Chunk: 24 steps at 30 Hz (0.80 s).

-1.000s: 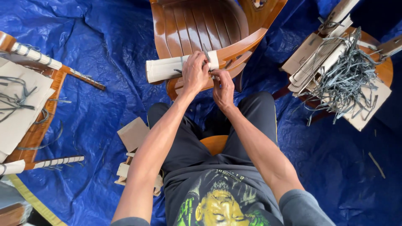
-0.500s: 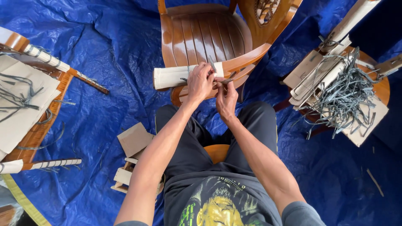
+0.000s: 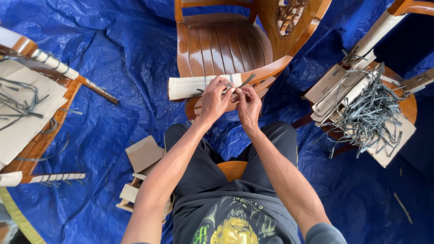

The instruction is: Wrapping wooden chair arms with protective cardboard and securing them with string.

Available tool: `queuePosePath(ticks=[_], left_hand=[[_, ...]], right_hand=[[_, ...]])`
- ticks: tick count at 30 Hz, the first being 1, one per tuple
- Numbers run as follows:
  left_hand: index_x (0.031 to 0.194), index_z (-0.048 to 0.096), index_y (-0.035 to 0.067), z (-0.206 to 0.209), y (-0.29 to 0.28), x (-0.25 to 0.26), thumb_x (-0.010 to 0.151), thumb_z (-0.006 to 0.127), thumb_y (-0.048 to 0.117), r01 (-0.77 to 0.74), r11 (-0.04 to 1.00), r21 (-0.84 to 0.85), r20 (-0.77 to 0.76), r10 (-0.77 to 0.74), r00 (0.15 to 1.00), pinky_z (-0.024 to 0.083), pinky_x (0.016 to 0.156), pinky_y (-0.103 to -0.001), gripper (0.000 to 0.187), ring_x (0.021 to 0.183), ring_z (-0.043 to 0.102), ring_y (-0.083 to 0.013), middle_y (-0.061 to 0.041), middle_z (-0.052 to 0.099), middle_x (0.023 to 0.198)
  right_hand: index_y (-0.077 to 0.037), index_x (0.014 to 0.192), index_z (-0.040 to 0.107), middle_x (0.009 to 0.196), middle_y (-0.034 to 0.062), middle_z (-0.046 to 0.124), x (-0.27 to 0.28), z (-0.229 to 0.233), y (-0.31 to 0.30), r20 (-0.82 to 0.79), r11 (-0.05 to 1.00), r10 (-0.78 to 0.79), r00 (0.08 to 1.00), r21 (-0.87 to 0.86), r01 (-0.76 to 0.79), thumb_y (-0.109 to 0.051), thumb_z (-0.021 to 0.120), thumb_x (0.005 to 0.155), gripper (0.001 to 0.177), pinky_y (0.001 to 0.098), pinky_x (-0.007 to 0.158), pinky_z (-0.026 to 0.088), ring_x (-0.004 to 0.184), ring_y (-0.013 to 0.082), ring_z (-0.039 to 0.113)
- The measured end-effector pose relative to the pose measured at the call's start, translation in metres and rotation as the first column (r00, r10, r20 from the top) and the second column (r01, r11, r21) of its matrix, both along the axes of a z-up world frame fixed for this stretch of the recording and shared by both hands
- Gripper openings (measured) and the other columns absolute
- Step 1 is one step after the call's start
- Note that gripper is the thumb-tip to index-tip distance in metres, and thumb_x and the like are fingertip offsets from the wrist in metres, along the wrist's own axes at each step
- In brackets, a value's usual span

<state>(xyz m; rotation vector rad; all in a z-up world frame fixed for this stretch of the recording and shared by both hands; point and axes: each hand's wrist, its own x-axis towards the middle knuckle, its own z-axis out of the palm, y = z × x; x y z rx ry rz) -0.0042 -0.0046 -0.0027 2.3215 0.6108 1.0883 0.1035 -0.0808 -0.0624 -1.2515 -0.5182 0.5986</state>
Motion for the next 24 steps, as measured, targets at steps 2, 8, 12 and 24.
queuePosePath(ticks=[2, 8, 12, 24], left_hand=[[0.098, 0.066, 0.004, -0.003, -0.002, -0.003, 0.091, 0.074, 0.008, 0.006, 1.000, 0.025, 0.008, -0.006, 1.000, 0.051, 0.084, -0.044, 0.012, 0.098, 0.062, -0.0296, -0.008, 0.062, 0.102], [0.097, 0.069, 0.005, 0.003, -0.006, -0.001, 0.089, 0.076, 0.005, 0.050, 0.995, 0.082, -0.002, -0.050, 0.999, 0.053, 0.086, -0.041, 0.011, 0.103, 0.061, -0.0280, -0.006, 0.062, 0.105], [0.096, 0.070, 0.006, 0.004, -0.005, 0.004, 0.088, 0.077, 0.006, 0.061, 0.989, 0.138, -0.026, -0.057, 0.998, 0.053, 0.091, -0.039, 0.011, 0.108, 0.061, -0.0263, -0.004, 0.062, 0.107], [0.099, 0.079, 0.013, -0.004, 0.038, 0.020, 0.092, 0.074, 0.010, 0.156, 0.955, 0.250, -0.339, -0.064, 0.938, 0.041, 0.094, -0.042, 0.009, 0.105, 0.060, -0.0220, 0.000, 0.073, 0.100]], right_hand=[[0.000, 0.102, 0.069, 0.079, 0.0029, 0.071, 0.000, 0.001, 0.000, 0.022, 1.000, -0.008, 1.000, -0.009, 0.009, -0.014, 0.065, 0.102, 0.015, 0.0223, 0.053, 0.049, 0.067, 0.0073, 0.068], [0.000, 0.105, 0.073, 0.078, 0.0036, 0.072, 0.004, 0.009, 0.003, 0.166, 0.993, -0.025, 0.986, -0.113, 0.044, -0.010, 0.064, 0.101, 0.014, 0.0224, 0.054, 0.049, 0.063, 0.0063, 0.062], [-0.002, 0.110, 0.076, 0.072, 0.0045, 0.071, 0.010, 0.008, -0.006, 0.457, 0.982, 0.027, 0.889, -0.178, 0.061, -0.007, 0.065, 0.096, 0.019, 0.0237, 0.055, 0.050, 0.061, 0.0056, 0.062], [-0.003, 0.098, 0.072, 0.073, 0.0000, 0.067, 0.016, 0.026, -0.013, 0.285, 0.958, 0.187, 0.940, -0.264, -0.110, -0.027, 0.069, 0.100, 0.024, 0.0247, 0.055, 0.048, 0.061, 0.0045, 0.054]])
